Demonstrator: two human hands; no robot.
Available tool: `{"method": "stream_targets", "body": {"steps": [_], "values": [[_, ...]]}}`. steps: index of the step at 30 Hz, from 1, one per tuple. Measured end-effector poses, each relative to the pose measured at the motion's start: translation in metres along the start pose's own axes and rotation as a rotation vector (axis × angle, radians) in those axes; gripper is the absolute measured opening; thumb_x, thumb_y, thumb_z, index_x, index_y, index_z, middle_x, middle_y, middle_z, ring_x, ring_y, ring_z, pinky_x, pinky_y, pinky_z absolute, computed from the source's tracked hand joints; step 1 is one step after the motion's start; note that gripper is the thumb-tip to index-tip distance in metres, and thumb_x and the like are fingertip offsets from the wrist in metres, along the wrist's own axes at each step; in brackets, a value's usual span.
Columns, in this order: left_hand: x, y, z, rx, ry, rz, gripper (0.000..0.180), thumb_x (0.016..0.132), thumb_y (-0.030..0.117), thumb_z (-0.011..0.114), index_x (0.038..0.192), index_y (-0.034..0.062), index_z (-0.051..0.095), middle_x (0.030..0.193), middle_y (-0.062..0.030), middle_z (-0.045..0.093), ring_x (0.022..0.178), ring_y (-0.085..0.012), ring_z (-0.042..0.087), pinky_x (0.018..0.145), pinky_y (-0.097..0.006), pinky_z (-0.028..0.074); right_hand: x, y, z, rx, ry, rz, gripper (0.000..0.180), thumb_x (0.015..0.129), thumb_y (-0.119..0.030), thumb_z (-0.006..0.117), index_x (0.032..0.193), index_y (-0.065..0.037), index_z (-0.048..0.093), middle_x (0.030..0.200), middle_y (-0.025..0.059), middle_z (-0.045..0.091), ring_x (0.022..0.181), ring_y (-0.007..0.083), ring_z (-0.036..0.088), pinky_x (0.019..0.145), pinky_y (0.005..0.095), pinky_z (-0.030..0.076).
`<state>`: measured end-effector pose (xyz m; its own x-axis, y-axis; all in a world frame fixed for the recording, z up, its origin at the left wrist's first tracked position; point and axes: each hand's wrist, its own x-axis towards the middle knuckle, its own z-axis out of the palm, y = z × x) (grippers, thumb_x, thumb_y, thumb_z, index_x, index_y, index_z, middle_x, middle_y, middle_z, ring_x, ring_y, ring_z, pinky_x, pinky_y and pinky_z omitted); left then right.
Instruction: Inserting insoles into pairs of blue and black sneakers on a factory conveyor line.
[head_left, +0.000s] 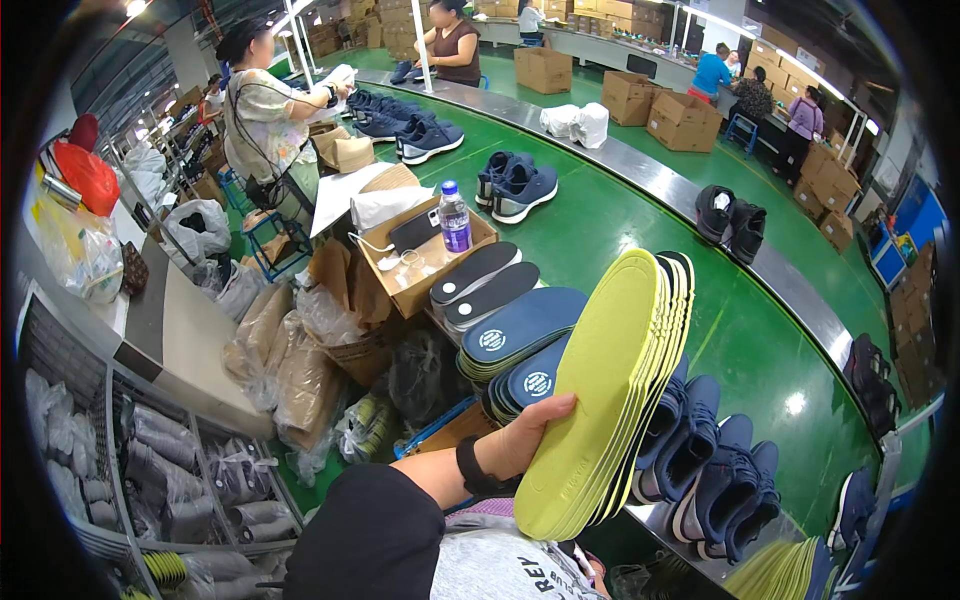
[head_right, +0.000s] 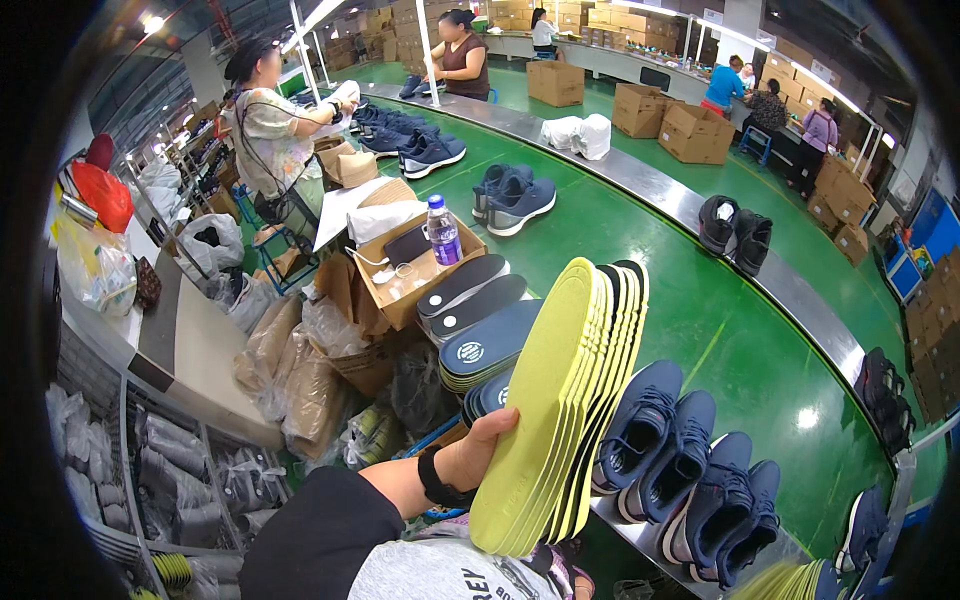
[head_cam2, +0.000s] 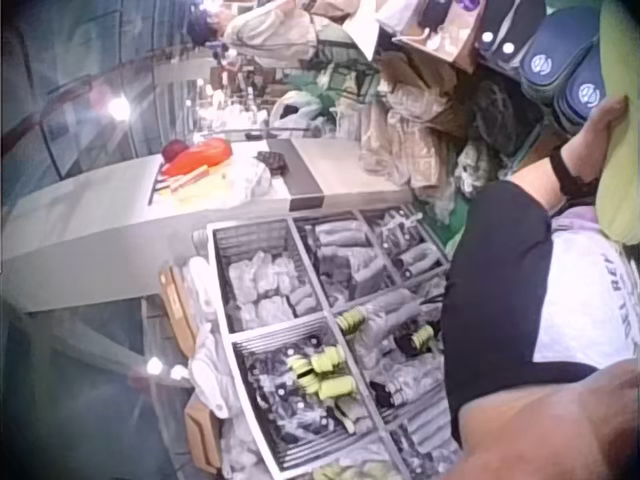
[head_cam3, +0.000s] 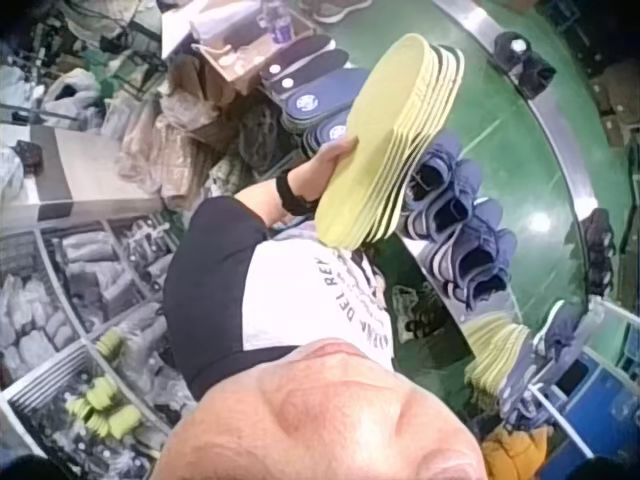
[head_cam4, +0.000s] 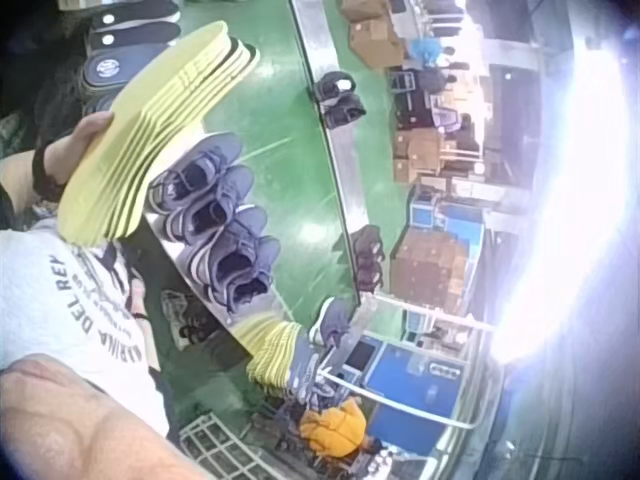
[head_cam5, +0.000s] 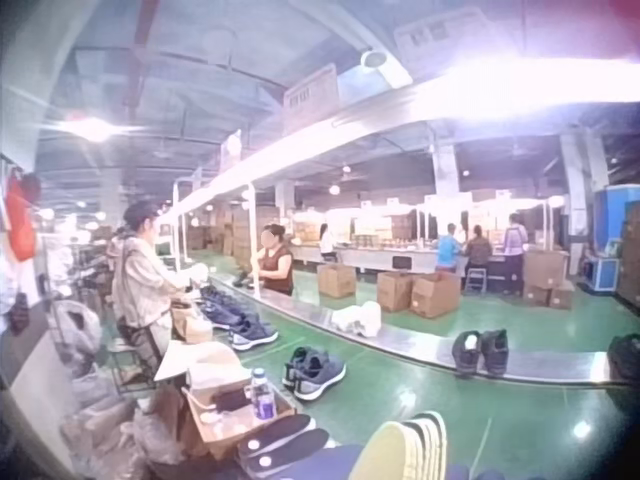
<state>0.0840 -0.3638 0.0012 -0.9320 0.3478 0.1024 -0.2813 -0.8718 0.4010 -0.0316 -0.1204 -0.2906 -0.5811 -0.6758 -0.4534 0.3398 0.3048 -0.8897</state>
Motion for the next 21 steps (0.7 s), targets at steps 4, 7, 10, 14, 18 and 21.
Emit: {"method": "stream_targets", "body": {"steps": [4,7,10,14,18,21], "values": [[0.001,-0.002,0.001,-0.007,0.032,0.001,0.055,0.08,0.038,0.049,0.123,0.0045,0.039,0.113,-0.0114,0.052,0.098,-0.0204,0.054,0.087,-0.033,0.041,0.003,0.0,-0.007,-0.039,0.026,-0.037,0.044,0.082,-0.043,0.048,0.097,-0.003,0.06,0.092,0.0085,0.06,0.083,0.0174,0.054,0.075,0.03,0.043],[0.002,-0.001,0.003,-0.004,0.034,-0.004,0.055,0.08,0.038,0.049,0.123,0.0047,0.039,0.113,-0.0112,0.052,0.098,-0.0202,0.054,0.086,-0.033,0.041,0.003,-0.001,-0.013,-0.074,0.04,-0.059,0.044,0.082,-0.043,0.048,0.097,-0.003,0.06,0.093,0.0091,0.06,0.083,0.0181,0.054,0.075,0.0303,0.043],[0.002,-0.002,0.004,0.002,0.043,-0.021,0.054,0.08,0.038,0.048,0.122,0.0049,0.039,0.113,-0.0109,0.052,0.097,-0.0198,0.054,0.086,-0.033,0.041,0.006,-0.005,-0.019,-0.114,0.05,-0.085,0.043,0.082,-0.042,0.048,0.097,-0.004,0.06,0.093,0.0097,0.06,0.083,0.0188,0.054,0.075,0.0306,0.043],[0.002,-0.001,0.004,0.033,0.082,-0.044,0.054,0.081,0.038,0.048,0.123,0.0053,0.038,0.113,-0.0102,0.052,0.097,-0.0193,0.054,0.086,-0.033,0.041,0.014,-0.014,-0.029,-0.168,0.064,-0.128,0.043,0.082,-0.042,0.047,0.097,-0.004,0.06,0.094,0.0105,0.06,0.084,0.0197,0.055,0.076,0.031,0.043],[0.006,0.001,0.005,0.047,0.1,-0.066,0.054,0.081,0.038,0.048,0.123,0.0056,0.038,0.114,-0.0102,0.052,0.098,-0.0193,0.054,0.086,-0.033,0.041,0.024,-0.025,-0.04,-0.216,0.076,-0.174,0.043,0.082,-0.042,0.047,0.097,-0.004,0.06,0.094,0.0114,0.06,0.085,0.0206,0.055,0.076,0.0314,0.043],[0.01,0.003,0.005,0.087,0.127,-0.063,0.054,0.081,0.038,0.047,0.123,0.0059,0.038,0.114,-0.0102,0.051,0.098,-0.0193,0.054,0.087,-0.033,0.041,0.03,-0.031,-0.045,-0.241,0.094,-0.206,0.043,0.082,-0.042,0.047,0.097,-0.004,0.06,0.095,0.012,0.059,0.085,0.0213,0.055,0.076,0.0317,0.043]]}}
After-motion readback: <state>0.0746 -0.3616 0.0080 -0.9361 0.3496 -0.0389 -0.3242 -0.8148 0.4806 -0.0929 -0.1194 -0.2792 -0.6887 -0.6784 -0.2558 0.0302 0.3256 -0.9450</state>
